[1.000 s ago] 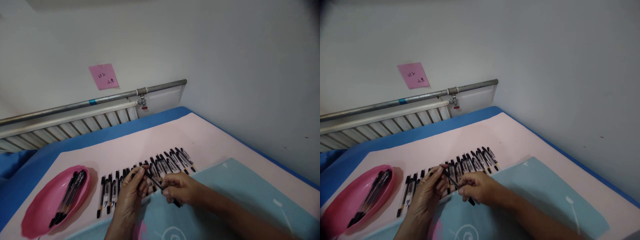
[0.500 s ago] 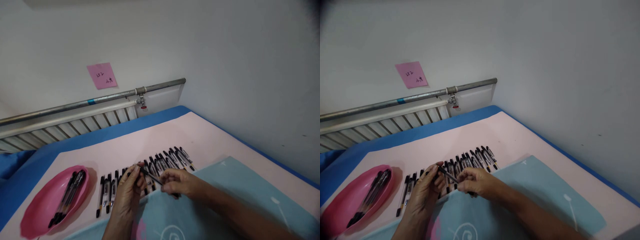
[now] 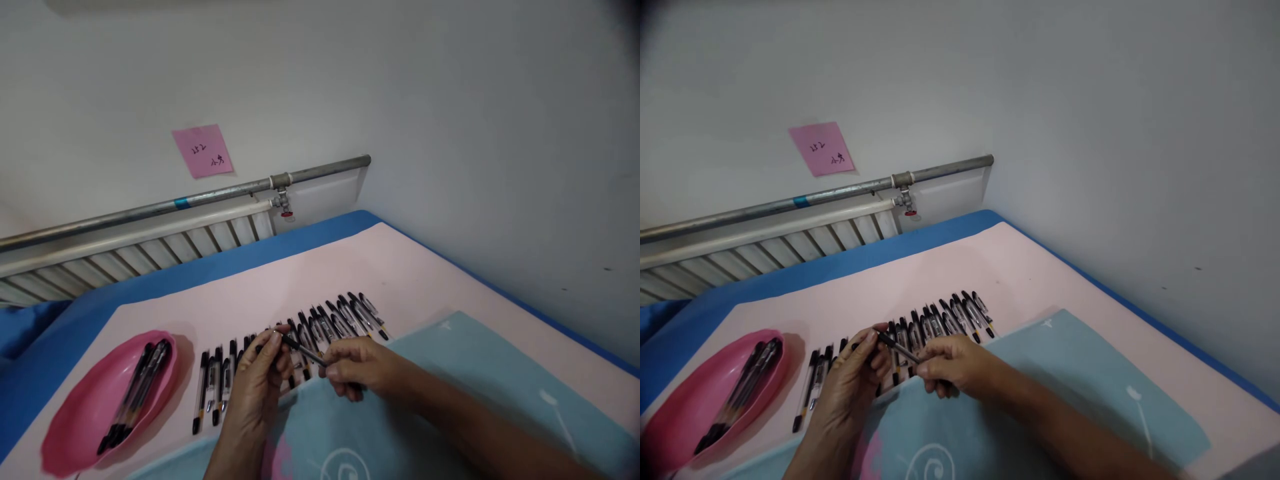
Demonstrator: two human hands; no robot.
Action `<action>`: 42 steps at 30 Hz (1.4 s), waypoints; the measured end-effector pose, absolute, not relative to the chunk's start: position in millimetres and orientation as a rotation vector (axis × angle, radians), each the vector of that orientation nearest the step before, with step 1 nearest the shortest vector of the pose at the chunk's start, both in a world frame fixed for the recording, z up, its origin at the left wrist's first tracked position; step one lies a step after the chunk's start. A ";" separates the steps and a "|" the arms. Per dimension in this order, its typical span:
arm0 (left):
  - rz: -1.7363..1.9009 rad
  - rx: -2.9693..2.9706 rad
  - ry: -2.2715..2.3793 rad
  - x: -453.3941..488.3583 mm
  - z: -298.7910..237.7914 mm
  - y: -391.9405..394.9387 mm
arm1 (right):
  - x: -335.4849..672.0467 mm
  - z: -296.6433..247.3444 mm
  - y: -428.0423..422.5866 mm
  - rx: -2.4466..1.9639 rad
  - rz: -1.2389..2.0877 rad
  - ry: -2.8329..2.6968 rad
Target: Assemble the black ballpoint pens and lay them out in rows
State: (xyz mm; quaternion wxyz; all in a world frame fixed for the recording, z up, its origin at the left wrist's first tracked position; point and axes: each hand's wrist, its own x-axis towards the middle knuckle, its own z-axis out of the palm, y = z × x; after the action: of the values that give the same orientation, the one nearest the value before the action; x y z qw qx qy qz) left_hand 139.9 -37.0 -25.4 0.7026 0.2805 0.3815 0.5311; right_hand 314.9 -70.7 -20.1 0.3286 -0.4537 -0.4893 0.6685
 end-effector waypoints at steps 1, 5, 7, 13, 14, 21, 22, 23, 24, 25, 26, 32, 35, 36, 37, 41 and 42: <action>1.182 0.625 0.851 139.8 -25.7 -36.8 | 315.1 -20.5 -70.6 -1.210 1.695 -1.289; 1.185 0.630 0.858 139.2 -25.5 -34.8 | 316.7 -21.4 -70.1 -1.187 1.743 -1.265; 1.182 0.625 0.863 139.1 -24.8 -34.0 | 317.4 -20.8 -70.1 -1.191 1.799 -1.277; 1.217 0.604 0.930 143.5 -25.1 -35.9 | 317.0 -23.2 -70.9 -1.311 1.556 -1.382; 1.225 0.597 0.948 143.8 -25.7 -35.8 | 316.9 -23.9 -71.5 -1.328 1.482 -1.414; 1.420 0.471 0.964 126.8 -24.1 -22.7 | 320.2 -18.9 -74.6 -1.427 1.129 -1.557; 1.420 0.453 0.956 124.3 -22.9 -21.1 | 320.6 -17.5 -74.3 -1.439 1.127 -1.557; 1.406 0.437 0.953 122.4 -21.9 -20.0 | 320.9 -16.1 -74.1 -1.447 1.128 -1.560; 1.390 0.423 0.955 120.8 -21.0 -19.1 | 321.0 -14.6 -73.8 -1.451 1.125 -1.567; 1.380 0.413 0.958 119.1 -20.5 -18.4 | 321.3 -13.0 -73.7 -1.454 1.120 -1.576; 1.379 0.406 0.960 117.0 -20.3 -17.5 | 321.8 -11.3 -73.7 -1.458 1.113 -1.586; 1.483 0.330 0.929 94.6 -23.0 -7.9 | 349.1 -3.9 -68.0 -1.622 0.795 -1.562; 1.429 0.336 0.945 95.5 -23.8 -8.2 | 382.1 -11.1 -58.8 -1.768 0.440 -1.464; 1.398 0.346 0.960 98.8 -23.2 -9.9 | 393.5 -15.0 -55.4 -1.829 0.362 -1.450; 1.369 0.355 0.976 102.8 -22.2 -12.2 | 403.9 -19.1 -52.2 -1.893 0.316 -1.451; 1.302 0.374 1.046 116.7 -15.5 -21.6 | 425.9 -32.4 -42.7 -2.102 0.340 -1.500; 1.298 0.379 1.055 118.1 -14.0 -23.0 | 426.5 -34.1 -41.4 -2.137 0.367 -1.507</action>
State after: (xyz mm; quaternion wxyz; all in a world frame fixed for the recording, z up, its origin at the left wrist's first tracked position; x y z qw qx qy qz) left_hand 118.1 -23.0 -14.0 0.6544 0.1672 0.4652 0.5722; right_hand 426.5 -41.4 -34.1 0.2480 -0.7840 -0.5529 0.1347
